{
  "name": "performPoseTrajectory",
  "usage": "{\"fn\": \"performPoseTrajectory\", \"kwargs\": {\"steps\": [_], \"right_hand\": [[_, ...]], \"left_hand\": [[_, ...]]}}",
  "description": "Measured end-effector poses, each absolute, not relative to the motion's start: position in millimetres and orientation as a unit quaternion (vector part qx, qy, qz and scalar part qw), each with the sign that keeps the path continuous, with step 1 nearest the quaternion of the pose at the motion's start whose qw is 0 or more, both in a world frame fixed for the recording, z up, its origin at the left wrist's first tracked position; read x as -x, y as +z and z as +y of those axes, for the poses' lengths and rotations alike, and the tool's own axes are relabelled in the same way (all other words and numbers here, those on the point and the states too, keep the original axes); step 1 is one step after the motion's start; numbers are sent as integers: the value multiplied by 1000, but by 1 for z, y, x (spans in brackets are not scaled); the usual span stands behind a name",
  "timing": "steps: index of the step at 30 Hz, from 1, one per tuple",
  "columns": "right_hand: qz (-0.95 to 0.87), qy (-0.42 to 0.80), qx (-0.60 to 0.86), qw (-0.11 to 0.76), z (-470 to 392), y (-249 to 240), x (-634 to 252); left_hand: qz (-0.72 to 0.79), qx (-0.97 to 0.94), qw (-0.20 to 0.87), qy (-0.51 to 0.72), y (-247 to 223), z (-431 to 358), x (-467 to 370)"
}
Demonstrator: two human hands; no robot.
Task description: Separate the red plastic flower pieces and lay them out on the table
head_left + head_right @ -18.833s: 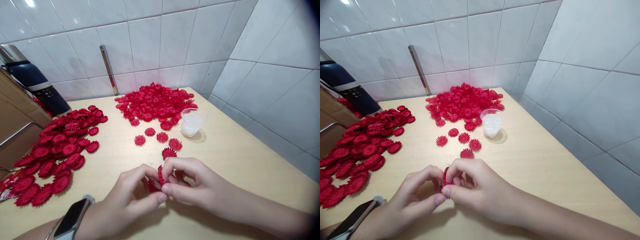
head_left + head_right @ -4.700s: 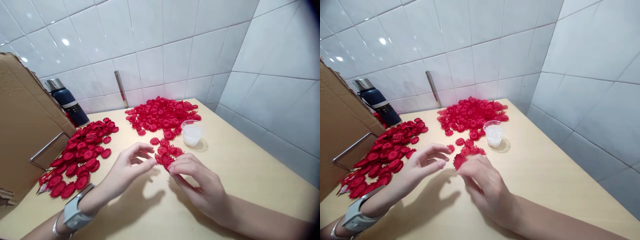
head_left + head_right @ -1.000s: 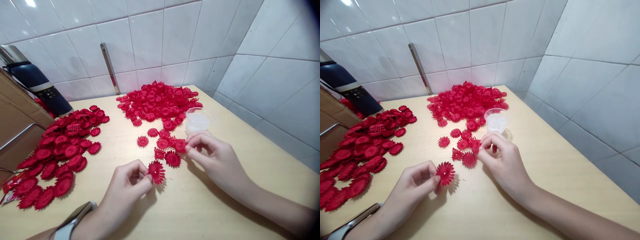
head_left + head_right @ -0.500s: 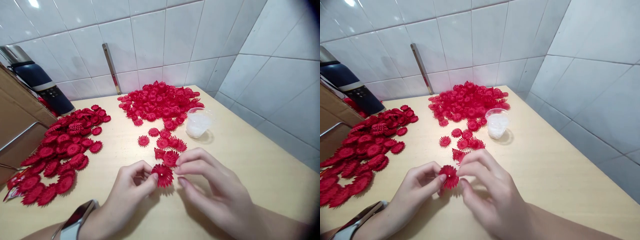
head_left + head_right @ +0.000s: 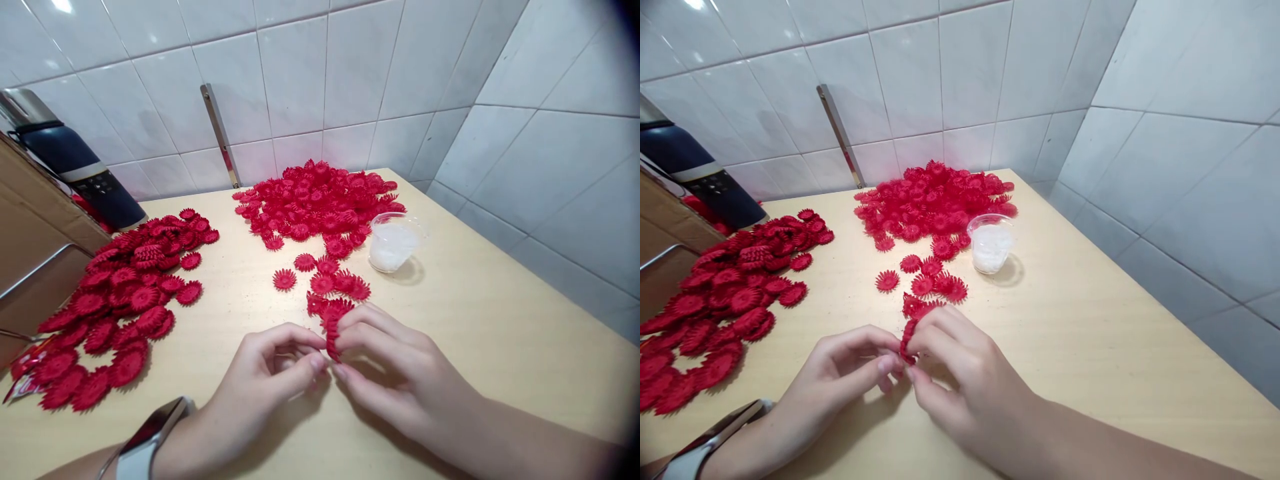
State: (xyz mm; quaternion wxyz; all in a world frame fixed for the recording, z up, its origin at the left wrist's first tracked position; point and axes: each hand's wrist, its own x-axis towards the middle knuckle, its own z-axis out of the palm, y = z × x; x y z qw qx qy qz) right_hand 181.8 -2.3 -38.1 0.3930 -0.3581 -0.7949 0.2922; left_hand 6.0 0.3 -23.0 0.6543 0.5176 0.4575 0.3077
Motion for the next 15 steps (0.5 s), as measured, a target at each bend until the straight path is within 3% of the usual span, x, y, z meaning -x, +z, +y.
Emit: {"fn": "performPoseTrajectory", "kwargs": {"steps": [15], "right_hand": [[-772, 347, 350, 401, -3, -40, -181]], "left_hand": [[440, -526, 663, 300, -24, 2, -6]]}}
